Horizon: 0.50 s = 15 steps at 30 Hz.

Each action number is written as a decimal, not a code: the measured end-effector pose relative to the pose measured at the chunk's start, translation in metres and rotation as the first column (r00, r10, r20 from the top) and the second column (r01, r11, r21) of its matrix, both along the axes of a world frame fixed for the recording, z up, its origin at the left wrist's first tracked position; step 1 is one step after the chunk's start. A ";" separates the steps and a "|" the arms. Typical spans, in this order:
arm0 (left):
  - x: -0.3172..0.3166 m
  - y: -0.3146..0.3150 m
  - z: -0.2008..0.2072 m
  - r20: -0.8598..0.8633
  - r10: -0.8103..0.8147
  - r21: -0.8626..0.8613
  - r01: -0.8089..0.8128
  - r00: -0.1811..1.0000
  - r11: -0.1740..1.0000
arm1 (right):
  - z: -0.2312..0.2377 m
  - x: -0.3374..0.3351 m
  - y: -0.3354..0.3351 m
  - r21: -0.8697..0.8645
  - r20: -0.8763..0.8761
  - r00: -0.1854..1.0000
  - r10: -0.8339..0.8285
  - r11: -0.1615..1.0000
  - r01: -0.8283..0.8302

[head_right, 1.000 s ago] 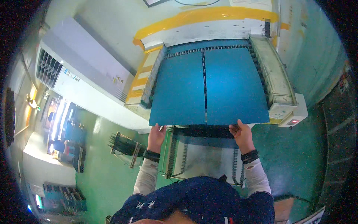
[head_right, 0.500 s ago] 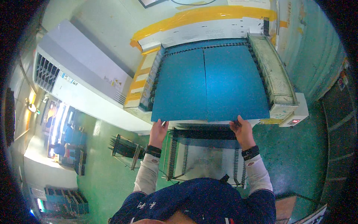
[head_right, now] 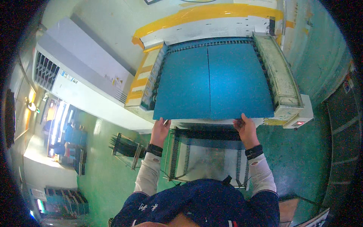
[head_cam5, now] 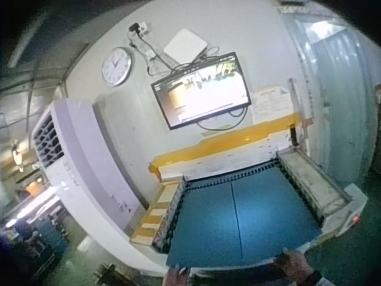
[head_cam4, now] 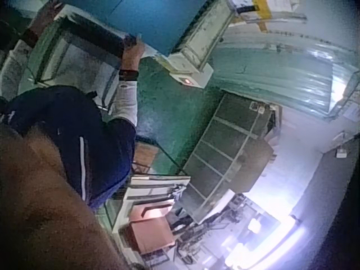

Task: Loading thin blue panels from metal racks into a large industrial processing machine.

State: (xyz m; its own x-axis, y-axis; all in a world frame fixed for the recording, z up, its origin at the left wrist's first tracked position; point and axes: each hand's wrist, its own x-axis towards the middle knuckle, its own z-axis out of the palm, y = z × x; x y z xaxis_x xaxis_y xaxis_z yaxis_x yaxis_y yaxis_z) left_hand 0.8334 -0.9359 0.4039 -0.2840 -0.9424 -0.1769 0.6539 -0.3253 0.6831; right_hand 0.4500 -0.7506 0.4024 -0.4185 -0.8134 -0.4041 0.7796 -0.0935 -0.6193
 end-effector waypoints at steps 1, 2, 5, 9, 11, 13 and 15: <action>0.001 -0.002 -0.001 0.004 -0.010 0.001 0.010 1.000 1.000 | 0.001 0.000 0.000 0.001 -0.001 1.000 0.001 1.000 -0.001; 0.001 -0.003 -0.003 -0.004 -0.018 -0.007 0.018 1.000 1.000 | 0.002 0.000 0.000 0.012 0.008 1.000 0.007 1.000 -0.007; 0.004 -0.003 -0.008 -0.026 -0.030 0.002 0.030 0.999 1.000 | 0.007 0.001 0.000 0.039 -0.025 0.998 0.051 0.998 -0.050; 0.010 0.003 -0.012 -0.026 -0.018 0.042 0.019 1.000 0.999 | 0.012 -0.001 -0.003 0.085 -0.106 0.984 0.145 0.987 -0.137; 0.015 0.008 -0.013 0.027 -0.006 0.046 0.005 1.000 0.999 | 0.013 -0.004 -0.005 0.122 -0.135 0.975 0.179 0.979 -0.163; 0.021 0.015 -0.017 0.035 0.003 0.106 -0.006 0.999 0.994 | 0.013 -0.007 -0.007 0.157 -0.164 0.963 0.215 0.969 -0.189; 0.029 0.025 -0.022 0.031 0.003 0.123 -0.006 1.000 0.992 | 0.013 -0.010 -0.009 0.133 -0.243 0.938 0.245 0.967 -0.218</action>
State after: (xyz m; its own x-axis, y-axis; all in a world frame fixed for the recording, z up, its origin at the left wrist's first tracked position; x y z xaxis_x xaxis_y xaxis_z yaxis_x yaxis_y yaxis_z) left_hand 0.8626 -0.9110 0.3823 -0.2726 -0.9140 -0.3004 0.6349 -0.4055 0.6577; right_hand 0.4402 -0.7598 0.4150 -0.3236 -0.8599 -0.3948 0.5859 0.1455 -0.7972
